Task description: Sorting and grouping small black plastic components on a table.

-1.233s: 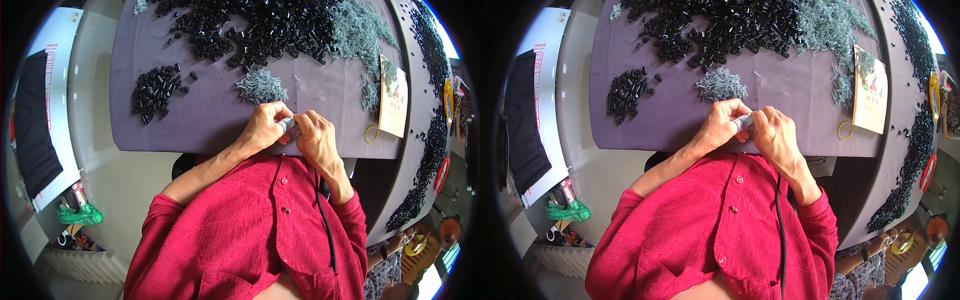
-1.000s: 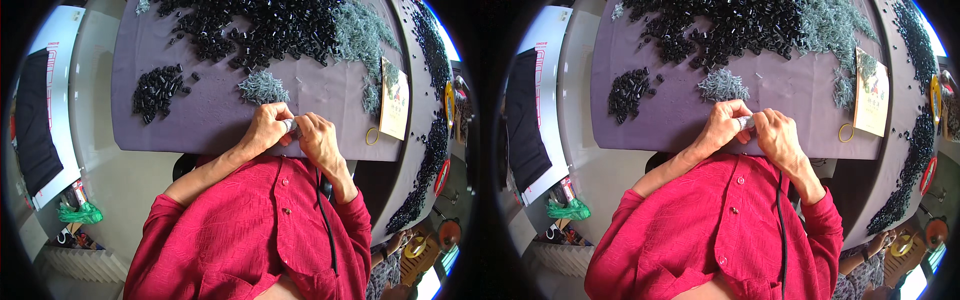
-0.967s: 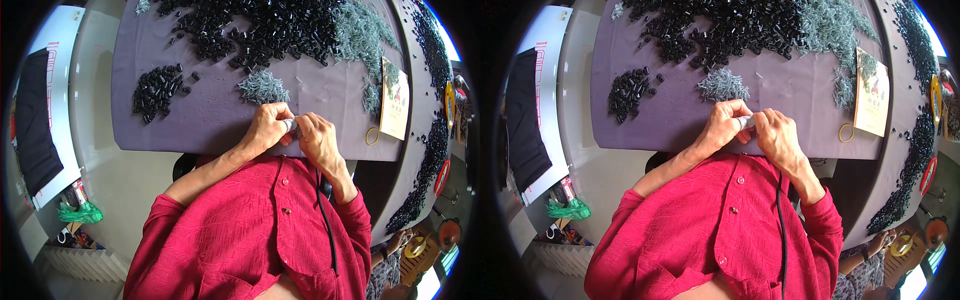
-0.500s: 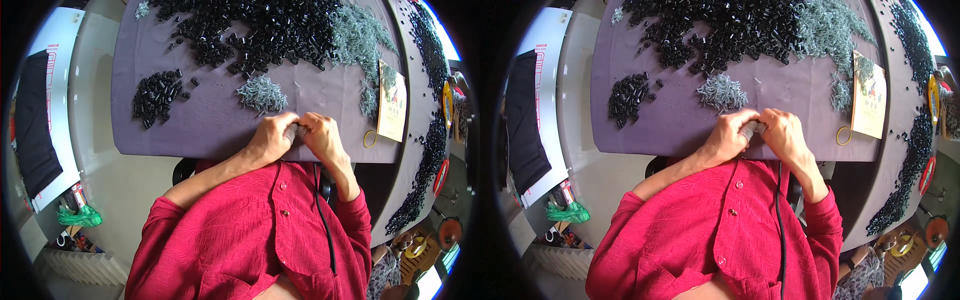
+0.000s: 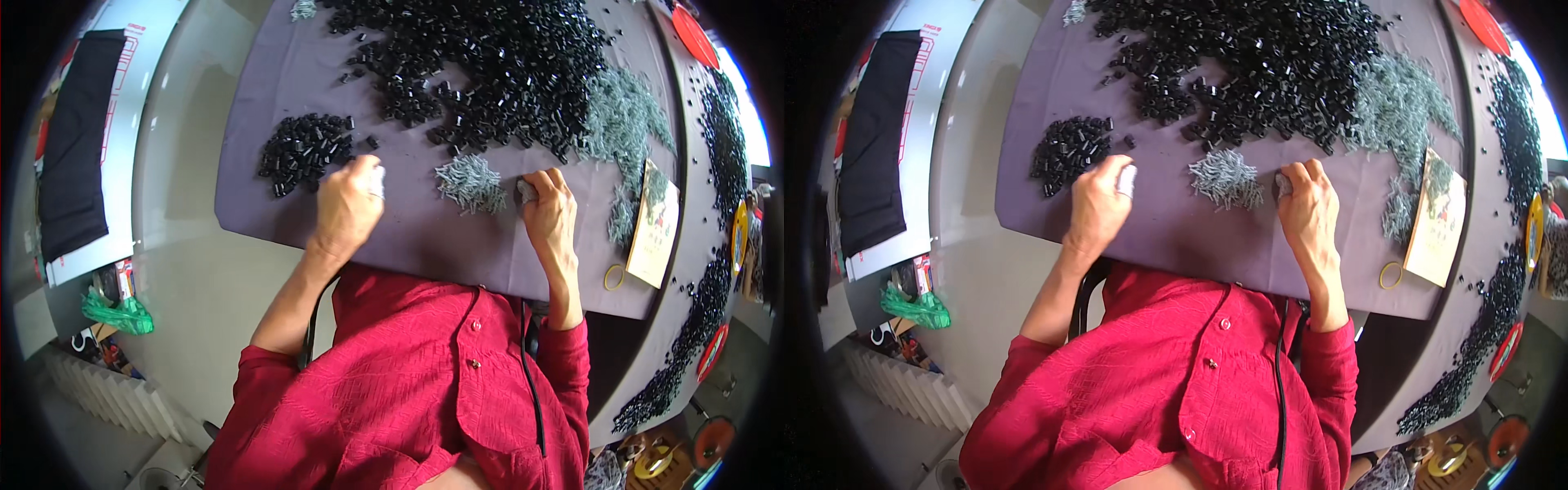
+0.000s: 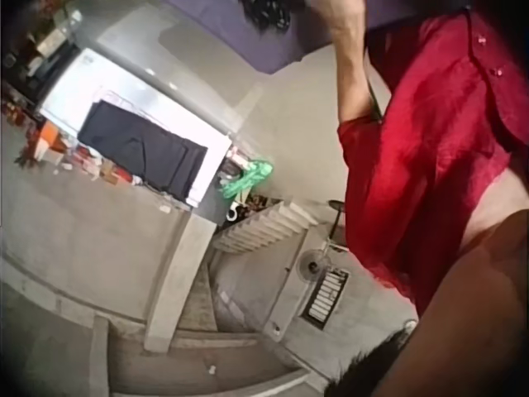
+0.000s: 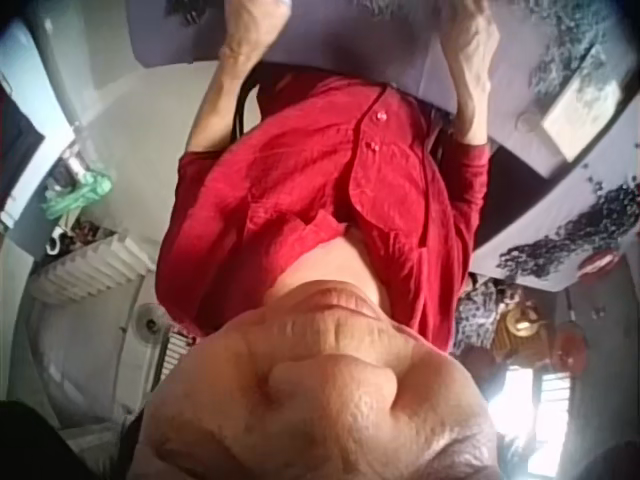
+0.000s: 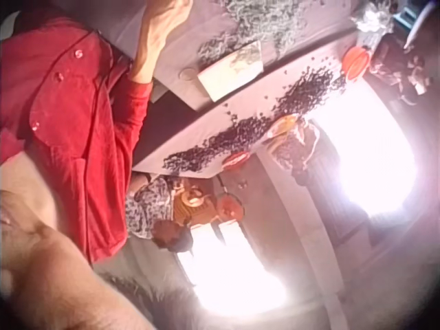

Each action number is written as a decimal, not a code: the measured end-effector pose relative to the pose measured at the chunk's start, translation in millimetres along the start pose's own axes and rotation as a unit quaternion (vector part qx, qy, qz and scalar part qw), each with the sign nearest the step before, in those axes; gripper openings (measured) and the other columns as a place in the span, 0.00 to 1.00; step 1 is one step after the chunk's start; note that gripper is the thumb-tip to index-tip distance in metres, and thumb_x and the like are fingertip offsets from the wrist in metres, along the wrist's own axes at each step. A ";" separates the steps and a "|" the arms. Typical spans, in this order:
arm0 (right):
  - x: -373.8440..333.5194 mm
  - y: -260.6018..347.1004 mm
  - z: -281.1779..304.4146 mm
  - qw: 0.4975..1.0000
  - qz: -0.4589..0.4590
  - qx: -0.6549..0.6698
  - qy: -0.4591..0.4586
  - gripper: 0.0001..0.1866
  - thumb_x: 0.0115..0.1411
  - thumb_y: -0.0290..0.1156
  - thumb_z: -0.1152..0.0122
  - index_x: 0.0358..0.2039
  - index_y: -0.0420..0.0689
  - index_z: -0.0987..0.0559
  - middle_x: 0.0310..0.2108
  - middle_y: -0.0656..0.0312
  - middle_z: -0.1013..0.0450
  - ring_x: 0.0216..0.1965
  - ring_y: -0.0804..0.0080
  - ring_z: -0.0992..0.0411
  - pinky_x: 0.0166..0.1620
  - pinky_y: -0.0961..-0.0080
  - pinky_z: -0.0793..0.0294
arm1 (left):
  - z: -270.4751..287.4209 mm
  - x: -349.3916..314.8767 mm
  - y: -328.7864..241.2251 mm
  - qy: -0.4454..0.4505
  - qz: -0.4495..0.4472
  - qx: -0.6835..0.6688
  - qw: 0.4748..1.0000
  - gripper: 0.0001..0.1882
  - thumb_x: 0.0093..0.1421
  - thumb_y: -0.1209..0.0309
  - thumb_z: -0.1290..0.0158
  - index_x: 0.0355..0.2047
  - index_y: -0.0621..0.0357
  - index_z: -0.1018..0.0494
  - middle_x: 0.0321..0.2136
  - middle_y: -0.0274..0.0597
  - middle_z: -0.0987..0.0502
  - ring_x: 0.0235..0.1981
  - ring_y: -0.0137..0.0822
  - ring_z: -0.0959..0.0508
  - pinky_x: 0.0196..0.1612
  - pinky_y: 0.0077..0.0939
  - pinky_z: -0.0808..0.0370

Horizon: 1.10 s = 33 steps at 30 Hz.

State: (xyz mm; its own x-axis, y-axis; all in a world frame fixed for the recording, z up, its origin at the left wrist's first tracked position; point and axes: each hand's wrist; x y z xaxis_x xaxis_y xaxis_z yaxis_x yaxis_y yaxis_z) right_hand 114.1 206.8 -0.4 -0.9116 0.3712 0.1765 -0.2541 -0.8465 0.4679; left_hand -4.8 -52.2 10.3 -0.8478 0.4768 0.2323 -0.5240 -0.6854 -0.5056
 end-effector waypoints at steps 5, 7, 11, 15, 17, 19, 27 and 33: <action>0.1 2.7 -6.9 0.999 0.027 -0.015 -0.018 0.10 0.44 0.17 0.46 0.30 0.41 0.29 0.29 0.54 0.32 0.34 0.53 0.29 0.36 0.60 0.29 | 12.4 2.9 42.1 0.004 0.049 0.098 0.994 0.05 0.55 0.76 0.46 0.33 0.60 0.26 0.23 0.55 0.23 0.25 0.54 0.22 0.28 0.44 0.27; -0.9 1.4 -7.0 1.000 0.017 0.005 -0.022 0.10 0.48 0.18 0.47 0.32 0.40 0.30 0.30 0.52 0.31 0.34 0.50 0.30 0.36 0.59 0.30 | 14.2 5.0 46.3 0.005 0.076 0.105 0.992 0.05 0.55 0.75 0.46 0.33 0.59 0.26 0.22 0.55 0.23 0.25 0.54 0.22 0.28 0.43 0.27; -3.5 -11.6 -7.6 0.997 -0.018 0.061 -0.037 0.12 0.48 0.15 0.50 0.35 0.39 0.31 0.32 0.49 0.30 0.35 0.47 0.30 0.38 0.59 0.31 | 15.2 16.2 31.4 -0.011 0.093 0.070 0.993 0.06 0.54 0.75 0.44 0.34 0.58 0.26 0.20 0.52 0.24 0.22 0.50 0.23 0.26 0.39 0.28; -1.6 -13.5 1.3 0.992 -0.017 0.117 -0.045 0.14 0.46 0.11 0.53 0.35 0.38 0.30 0.31 0.51 0.30 0.33 0.53 0.29 0.39 0.65 0.30 | 3.0 43.4 20.0 -0.024 0.033 -0.002 0.999 0.04 0.53 0.75 0.43 0.30 0.59 0.24 0.21 0.47 0.23 0.21 0.44 0.22 0.26 0.33 0.28; -4.4 -11.3 6.0 0.989 -0.057 0.138 -0.021 0.15 0.46 0.10 0.53 0.35 0.38 0.28 0.30 0.55 0.29 0.33 0.65 0.27 0.40 0.73 0.29 | -6.3 66.9 7.1 -0.037 -0.010 -0.025 0.999 0.04 0.53 0.75 0.43 0.30 0.60 0.24 0.27 0.46 0.22 0.25 0.42 0.22 0.28 0.31 0.27; -8.3 -17.3 0.2 0.960 -0.114 0.251 -0.048 0.19 0.42 0.09 0.54 0.35 0.38 0.27 0.31 0.56 0.29 0.34 0.64 0.27 0.41 0.75 0.28 | -19.9 91.6 -1.8 -0.017 -0.022 -0.036 0.999 0.05 0.53 0.75 0.43 0.31 0.59 0.23 0.27 0.46 0.23 0.26 0.43 0.22 0.29 0.32 0.27; -9.9 -20.4 2.7 0.952 -0.108 0.282 -0.052 0.21 0.38 0.08 0.55 0.34 0.38 0.26 0.31 0.57 0.28 0.35 0.66 0.26 0.41 0.79 0.29 | -69.0 161.5 -3.0 -0.014 -0.059 -0.004 0.998 0.06 0.51 0.71 0.42 0.31 0.52 0.20 0.27 0.42 0.23 0.30 0.44 0.22 0.34 0.36 0.25; -8.7 -17.1 1.3 0.967 -0.073 0.232 -0.076 0.22 0.36 0.10 0.55 0.34 0.39 0.26 0.32 0.55 0.28 0.34 0.58 0.27 0.41 0.74 0.28 | -71.4 168.8 -7.9 0.031 -0.069 0.034 0.997 0.07 0.50 0.69 0.42 0.31 0.50 0.20 0.27 0.39 0.25 0.30 0.40 0.22 0.33 0.34 0.25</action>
State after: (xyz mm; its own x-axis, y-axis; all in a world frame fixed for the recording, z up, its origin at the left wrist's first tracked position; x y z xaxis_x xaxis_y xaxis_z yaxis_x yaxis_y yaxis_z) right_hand 126.8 218.6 -8.8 -0.8106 0.5546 0.1878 -0.1720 -0.5321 0.8290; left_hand -138.0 73.0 -5.9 -0.7620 0.6004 0.2428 -0.6411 -0.6460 -0.4144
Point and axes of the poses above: each hand's wrist, its own x-axis towards the middle knuckle, its own z-axis out of the back of the hand, y = z × x
